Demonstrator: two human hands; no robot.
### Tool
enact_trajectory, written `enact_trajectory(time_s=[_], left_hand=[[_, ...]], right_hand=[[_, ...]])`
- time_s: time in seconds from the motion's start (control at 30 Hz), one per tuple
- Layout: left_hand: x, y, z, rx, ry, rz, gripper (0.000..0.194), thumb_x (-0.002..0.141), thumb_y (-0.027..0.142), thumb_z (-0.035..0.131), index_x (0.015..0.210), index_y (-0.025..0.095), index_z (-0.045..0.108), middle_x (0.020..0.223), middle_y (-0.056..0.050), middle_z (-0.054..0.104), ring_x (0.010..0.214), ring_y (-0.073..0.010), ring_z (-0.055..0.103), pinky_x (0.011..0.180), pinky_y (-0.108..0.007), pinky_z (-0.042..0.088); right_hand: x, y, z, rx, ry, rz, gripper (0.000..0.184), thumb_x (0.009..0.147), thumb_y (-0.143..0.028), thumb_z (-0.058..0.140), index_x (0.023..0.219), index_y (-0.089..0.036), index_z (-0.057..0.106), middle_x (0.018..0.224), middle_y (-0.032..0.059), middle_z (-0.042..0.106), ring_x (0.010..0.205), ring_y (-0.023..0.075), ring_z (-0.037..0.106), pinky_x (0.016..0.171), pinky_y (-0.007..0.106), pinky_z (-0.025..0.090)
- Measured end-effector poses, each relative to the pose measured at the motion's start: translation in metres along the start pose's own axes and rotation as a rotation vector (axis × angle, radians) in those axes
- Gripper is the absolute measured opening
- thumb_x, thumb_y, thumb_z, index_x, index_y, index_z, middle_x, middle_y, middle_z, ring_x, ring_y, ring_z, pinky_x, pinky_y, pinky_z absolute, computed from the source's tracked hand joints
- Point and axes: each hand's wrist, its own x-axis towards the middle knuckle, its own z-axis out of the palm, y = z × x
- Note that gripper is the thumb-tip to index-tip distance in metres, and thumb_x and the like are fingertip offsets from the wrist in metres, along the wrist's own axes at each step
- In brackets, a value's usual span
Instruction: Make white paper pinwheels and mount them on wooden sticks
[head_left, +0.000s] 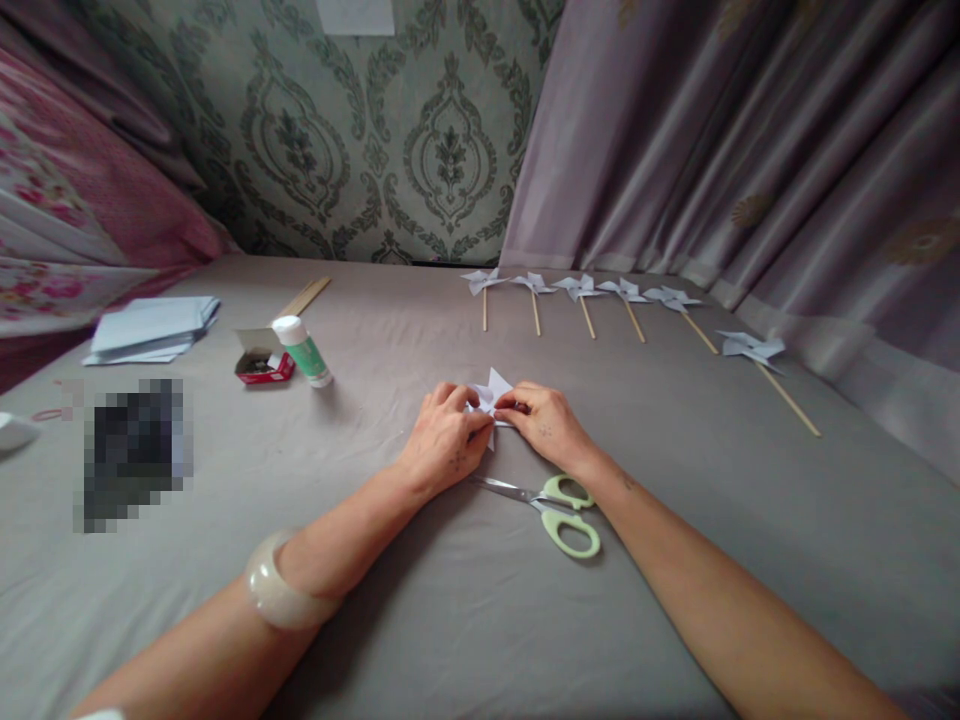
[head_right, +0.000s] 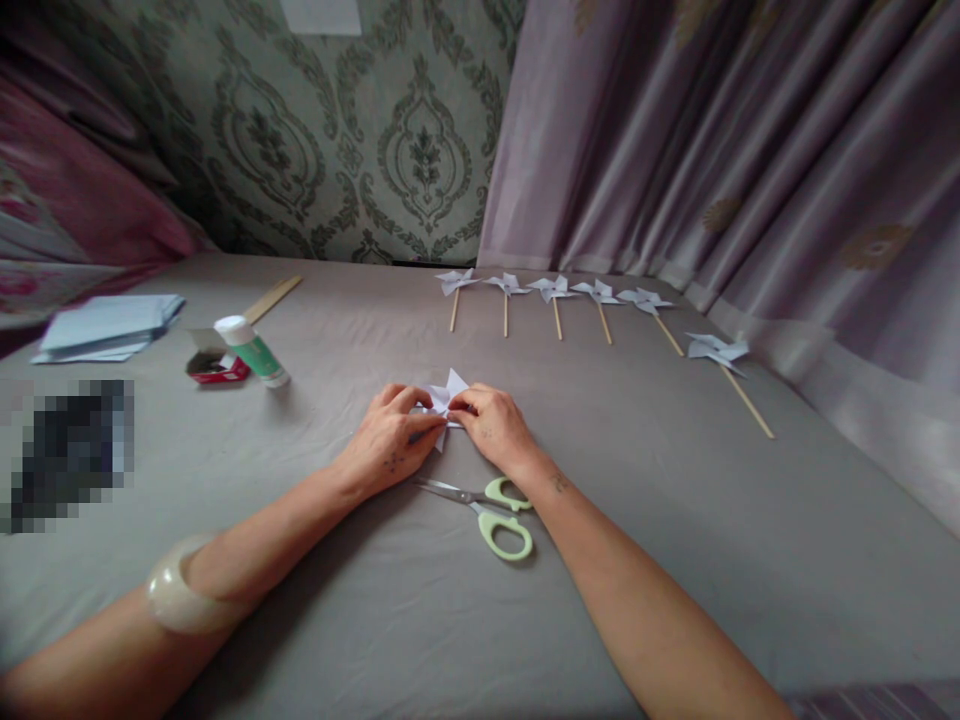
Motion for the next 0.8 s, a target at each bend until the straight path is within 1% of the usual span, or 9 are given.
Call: enact_trajectory(time_s=[0.17,0.3,0.6,0.8], left_hand=[[-0.0003,0.0003,-0.0003,0.006,0.001,0.013,0.026,0.089,0.025,0.049,0.09,0.024,0.075,0.106,-0.009,0.061,0.1,-0.0238,0.047,0.087,-0.04,0.042],[0.0,0.0007,-0.001,0.008,-0.005,0.007,0.026,0.089,0.025,0.049,0.091,0.025,0.075,0.107,-0.009,0.061,0.1,-0.0238,0.047,0.086,-0.041,0.042],[-0.0001,0.0,-0.0002,0.02,-0.014,0.012,0.026,0.089,0.026,0.048,0.093,0.024,0.074,0.107,-0.009,0.061,0.1,-0.0244,0.046,0.086,-0.041,0.042],[-0.0001,0.0013,-0.0005,0.028,-0.013,0.005,0.026,0.089,0.026,0.049,0.091,0.024,0.074,0.107,-0.009,0.061,0.101,-0.0242,0.046,0.087,-0.041,0.041]], right_hand=[[0.0004,0.0012,-0.0005,-0.045,0.015,0.054,0.003,0.075,-0.019,0.07,0.078,-0.018,0.072,0.076,0.0027,0.066,0.069,0.0131,0.059,0.068,0.025,0.045],[0.0004,0.0029,0.0005,-0.052,-0.004,0.019,0.006,0.078,-0.019,0.067,0.077,-0.019,0.073,0.077,0.0024,0.065,0.07,0.0125,0.059,0.069,0.024,0.044],[0.0006,0.0031,0.0009,-0.03,-0.011,0.01,0.006,0.078,-0.017,0.068,0.077,-0.018,0.073,0.077,0.0022,0.064,0.07,0.0119,0.059,0.068,0.023,0.043],[-0.0004,0.003,0.0007,-0.049,-0.042,-0.038,0.008,0.081,-0.017,0.065,0.081,-0.018,0.073,0.079,0.0029,0.065,0.075,0.0128,0.06,0.072,0.023,0.044]])
